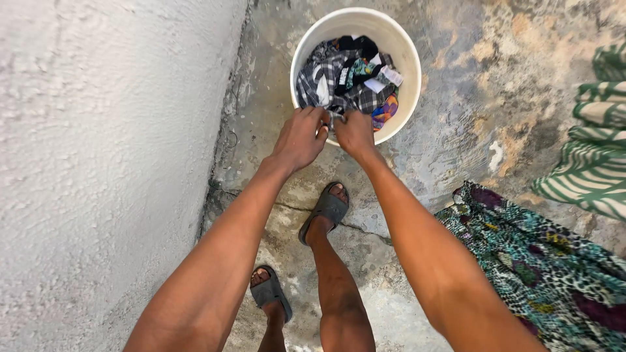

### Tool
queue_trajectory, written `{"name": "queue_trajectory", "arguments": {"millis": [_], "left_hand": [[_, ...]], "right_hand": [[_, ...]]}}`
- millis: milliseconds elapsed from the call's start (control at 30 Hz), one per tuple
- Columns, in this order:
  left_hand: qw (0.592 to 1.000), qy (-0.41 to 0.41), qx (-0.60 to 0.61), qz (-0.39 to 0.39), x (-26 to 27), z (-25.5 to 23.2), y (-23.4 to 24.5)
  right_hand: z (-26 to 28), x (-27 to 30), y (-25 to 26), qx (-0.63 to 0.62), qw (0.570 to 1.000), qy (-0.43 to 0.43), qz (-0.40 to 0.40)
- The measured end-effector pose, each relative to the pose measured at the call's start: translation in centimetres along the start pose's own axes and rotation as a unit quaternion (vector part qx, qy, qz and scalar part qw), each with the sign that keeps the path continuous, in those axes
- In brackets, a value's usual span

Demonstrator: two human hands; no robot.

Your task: Hanging various items of wet laundry on an outdoor clothesline from a plastic bucket.

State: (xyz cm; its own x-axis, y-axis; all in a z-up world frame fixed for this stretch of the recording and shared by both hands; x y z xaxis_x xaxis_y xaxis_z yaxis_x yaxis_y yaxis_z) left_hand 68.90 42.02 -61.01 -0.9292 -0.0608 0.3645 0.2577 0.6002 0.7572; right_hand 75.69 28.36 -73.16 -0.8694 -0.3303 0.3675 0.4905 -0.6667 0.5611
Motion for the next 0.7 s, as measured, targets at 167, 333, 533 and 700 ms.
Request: {"name": "queue_trajectory", "arguments": {"millis": [167, 333, 533, 700], "left_hand": [[0.999, 0.036, 0.005, 0.010, 2.5, -3.7, 5.3], [0.999, 0.010, 0.021, 0.031, 4.4, -10.1, 10.6], [0.998, -0.017, 0.060, -0.019, 4.1, -13.8, 11.5], [0.979, -0.075, 0.126, -0.143, 1.0, -12.6, 10.0]], "right_hand": [[12.0, 9.7, 7.8, -0.150, 0.988, -0.034, -0.022], [19.5, 16.5, 15.6, -0.256, 0.964, -0.070, -0.005], [25.1, 20.9, 25.0, -0.286, 0.954, -0.088, -0.018], [32.2, 23.1, 29.1, -0.467, 0.884, -0.009, 0.038]]}}
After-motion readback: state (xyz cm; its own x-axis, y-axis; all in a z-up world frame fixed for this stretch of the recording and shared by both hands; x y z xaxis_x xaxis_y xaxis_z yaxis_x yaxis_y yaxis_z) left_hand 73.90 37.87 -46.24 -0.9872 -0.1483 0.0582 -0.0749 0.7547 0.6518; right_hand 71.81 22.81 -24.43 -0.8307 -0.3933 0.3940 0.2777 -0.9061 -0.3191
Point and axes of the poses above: each hand's wrist, its own x-axis away from the middle knuckle, its own y-axis out of the back of the hand, z = x × y, the point moved 8 cm from there along -x, towards the middle knuckle, and after that the axes turned 11 degrees about -x, right-handed, at the moved point
